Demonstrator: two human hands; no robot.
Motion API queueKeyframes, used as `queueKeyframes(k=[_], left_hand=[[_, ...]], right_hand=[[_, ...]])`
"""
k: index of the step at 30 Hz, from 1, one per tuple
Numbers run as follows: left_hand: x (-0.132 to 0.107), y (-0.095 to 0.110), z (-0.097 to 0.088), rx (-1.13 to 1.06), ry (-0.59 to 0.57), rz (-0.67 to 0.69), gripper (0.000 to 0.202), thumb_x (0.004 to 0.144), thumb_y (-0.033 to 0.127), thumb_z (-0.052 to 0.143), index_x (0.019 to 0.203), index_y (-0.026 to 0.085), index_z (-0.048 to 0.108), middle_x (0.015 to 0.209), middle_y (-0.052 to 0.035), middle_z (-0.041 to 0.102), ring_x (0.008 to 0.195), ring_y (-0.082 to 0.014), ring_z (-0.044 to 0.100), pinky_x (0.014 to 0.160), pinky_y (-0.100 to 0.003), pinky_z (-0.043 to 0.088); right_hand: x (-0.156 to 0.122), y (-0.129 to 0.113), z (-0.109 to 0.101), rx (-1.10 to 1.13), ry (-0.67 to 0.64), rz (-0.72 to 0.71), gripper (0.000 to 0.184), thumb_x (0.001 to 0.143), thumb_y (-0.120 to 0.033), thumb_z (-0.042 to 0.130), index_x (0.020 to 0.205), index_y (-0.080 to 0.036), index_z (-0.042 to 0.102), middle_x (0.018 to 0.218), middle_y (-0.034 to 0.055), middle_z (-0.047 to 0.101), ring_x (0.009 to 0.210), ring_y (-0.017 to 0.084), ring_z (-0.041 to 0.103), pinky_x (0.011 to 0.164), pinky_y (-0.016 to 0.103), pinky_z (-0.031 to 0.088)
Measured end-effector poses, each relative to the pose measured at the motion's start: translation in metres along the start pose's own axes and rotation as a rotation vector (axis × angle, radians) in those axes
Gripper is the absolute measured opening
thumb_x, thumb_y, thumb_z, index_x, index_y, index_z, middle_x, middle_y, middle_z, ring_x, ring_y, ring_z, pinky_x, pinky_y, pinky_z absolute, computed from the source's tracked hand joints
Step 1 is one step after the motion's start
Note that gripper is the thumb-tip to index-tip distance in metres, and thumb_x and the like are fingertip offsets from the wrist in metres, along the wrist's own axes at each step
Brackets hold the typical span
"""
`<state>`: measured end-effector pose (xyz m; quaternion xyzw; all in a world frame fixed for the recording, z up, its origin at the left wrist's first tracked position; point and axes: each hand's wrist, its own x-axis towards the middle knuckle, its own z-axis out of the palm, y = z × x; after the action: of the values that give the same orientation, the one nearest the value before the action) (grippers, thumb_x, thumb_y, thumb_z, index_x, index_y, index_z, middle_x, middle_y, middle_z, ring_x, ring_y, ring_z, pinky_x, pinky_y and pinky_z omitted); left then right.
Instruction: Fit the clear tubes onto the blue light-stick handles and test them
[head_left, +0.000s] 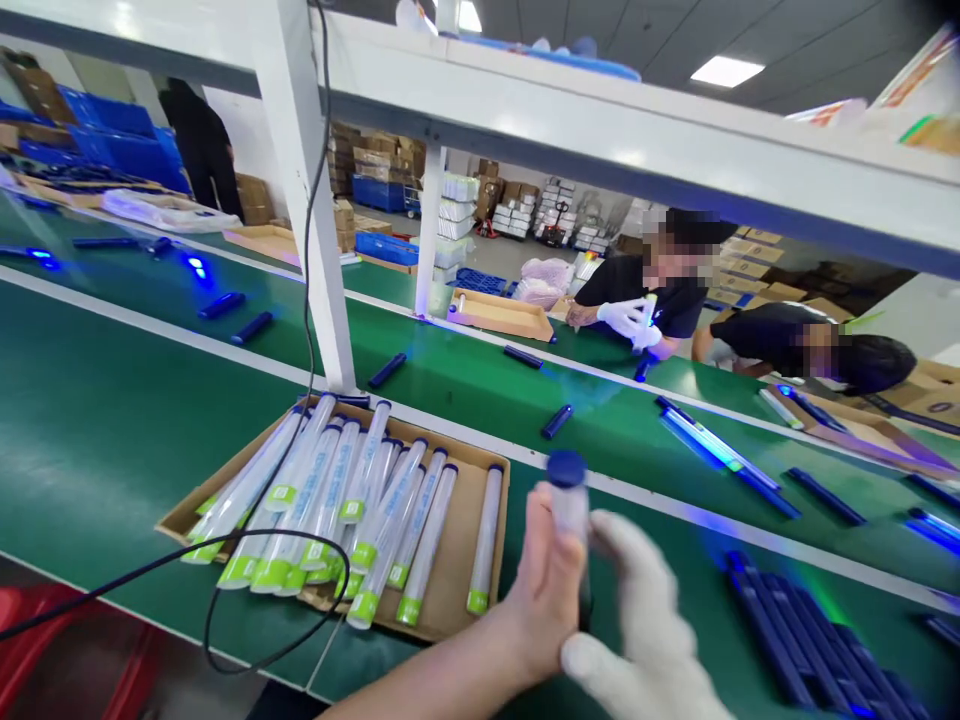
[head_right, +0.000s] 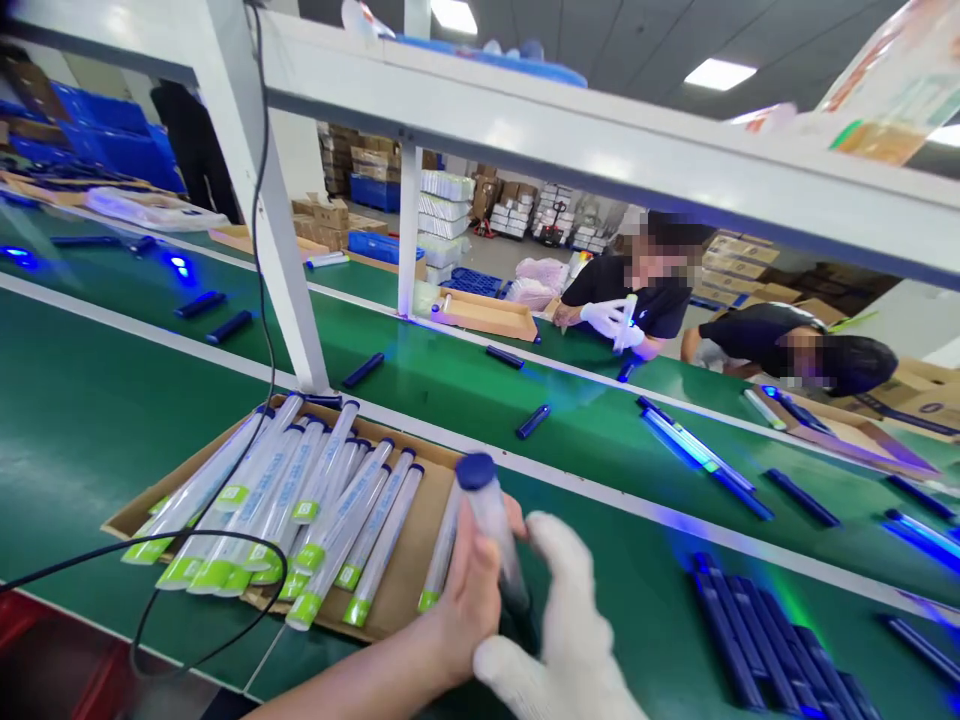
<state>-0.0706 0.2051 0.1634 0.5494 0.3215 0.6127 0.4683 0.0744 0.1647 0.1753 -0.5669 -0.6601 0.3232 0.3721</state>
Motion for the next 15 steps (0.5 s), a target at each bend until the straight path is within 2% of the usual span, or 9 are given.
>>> queueKeyframes(k=[2,4,6,7,9,11,12,15], left_hand=[[0.019,0.004,-0.023,0.179,0.065,-0.078,0.048,0.111,0.061,0.03,0.134,0.021,0.047,0.126,-0.015,0.058,0.115,-0.0255,0.062,0.104,-0.042,0.054],[0.036,0.007,-0.051,0.574,0.043,-0.114,0.039,0.11,0.045,0.047,0.139,0.018,0.046,0.131,-0.0172,0.058,0.124,-0.0289,0.059,0.111,-0.048,0.05],[0.044,0.007,-0.077,1.11,-0.029,-0.218,0.035,0.105,0.025,0.055,0.137,0.012,0.054,0.126,-0.0208,0.064,0.123,-0.0364,0.062,0.106,-0.057,0.053],[0.043,0.005,-0.087,1.344,-0.076,-0.317,0.031,0.103,0.015,0.052,0.132,0.009,0.06,0.12,-0.0223,0.066,0.118,-0.0393,0.066,0.098,-0.057,0.057],[0.036,-0.005,-0.102,1.634,-0.181,-0.472,0.036,0.099,0.003,0.045,0.127,0.006,0.068,0.115,-0.0245,0.07,0.107,-0.0391,0.073,0.084,-0.05,0.063],[0.026,-0.018,-0.108,1.777,-0.253,-0.491,0.048,0.095,-0.006,0.041,0.132,0.007,0.07,0.12,-0.0257,0.071,0.101,-0.0346,0.077,0.077,-0.041,0.064],[0.021,-0.025,-0.11,1.813,-0.269,-0.477,0.055,0.094,-0.009,0.04,0.138,0.008,0.069,0.121,-0.0255,0.072,0.101,-0.0328,0.078,0.076,-0.038,0.064],[0.016,-0.035,-0.109,1.786,-0.269,-0.527,0.065,0.092,-0.011,0.034,0.147,0.007,0.063,0.108,-0.0237,0.076,0.101,-0.0333,0.079,0.078,-0.038,0.062]], right_hand=[[0.026,0.007,0.013,-0.071,-0.075,0.041,0.044,0.096,-0.061,0.068,0.122,-0.026,0.067,0.111,0.0061,0.074,0.108,0.031,0.071,0.093,0.043,0.061],[0.077,0.019,0.011,-0.132,-0.071,0.094,0.033,0.108,-0.052,0.05,0.108,-0.023,0.065,0.092,0.0015,0.069,0.088,0.023,0.07,0.085,0.037,0.06],[0.142,0.033,-0.011,-0.21,0.027,0.175,0.026,0.111,-0.043,0.051,0.115,-0.02,0.064,0.088,-0.0003,0.067,0.083,0.02,0.068,0.084,0.037,0.059],[0.176,0.041,-0.027,-0.26,0.09,0.245,0.026,0.111,-0.04,0.056,0.122,-0.018,0.064,0.095,0.0016,0.069,0.085,0.02,0.069,0.085,0.039,0.06],[0.236,0.057,-0.06,-0.355,0.203,0.392,0.029,0.108,-0.038,0.065,0.128,-0.017,0.065,0.115,0.0071,0.071,0.1,0.023,0.071,0.092,0.045,0.06],[0.277,0.072,-0.082,-0.414,0.269,0.503,0.032,0.106,-0.036,0.07,0.132,-0.017,0.066,0.13,0.0103,0.068,0.113,0.027,0.069,0.1,0.05,0.059],[0.29,0.078,-0.085,-0.431,0.288,0.538,0.033,0.105,-0.035,0.071,0.133,-0.018,0.066,0.136,0.0111,0.067,0.119,0.029,0.068,0.103,0.052,0.058],[0.308,0.092,-0.075,-0.422,0.297,0.583,0.038,0.105,-0.037,0.072,0.137,-0.018,0.065,0.144,0.0124,0.063,0.126,0.031,0.064,0.106,0.055,0.056]])
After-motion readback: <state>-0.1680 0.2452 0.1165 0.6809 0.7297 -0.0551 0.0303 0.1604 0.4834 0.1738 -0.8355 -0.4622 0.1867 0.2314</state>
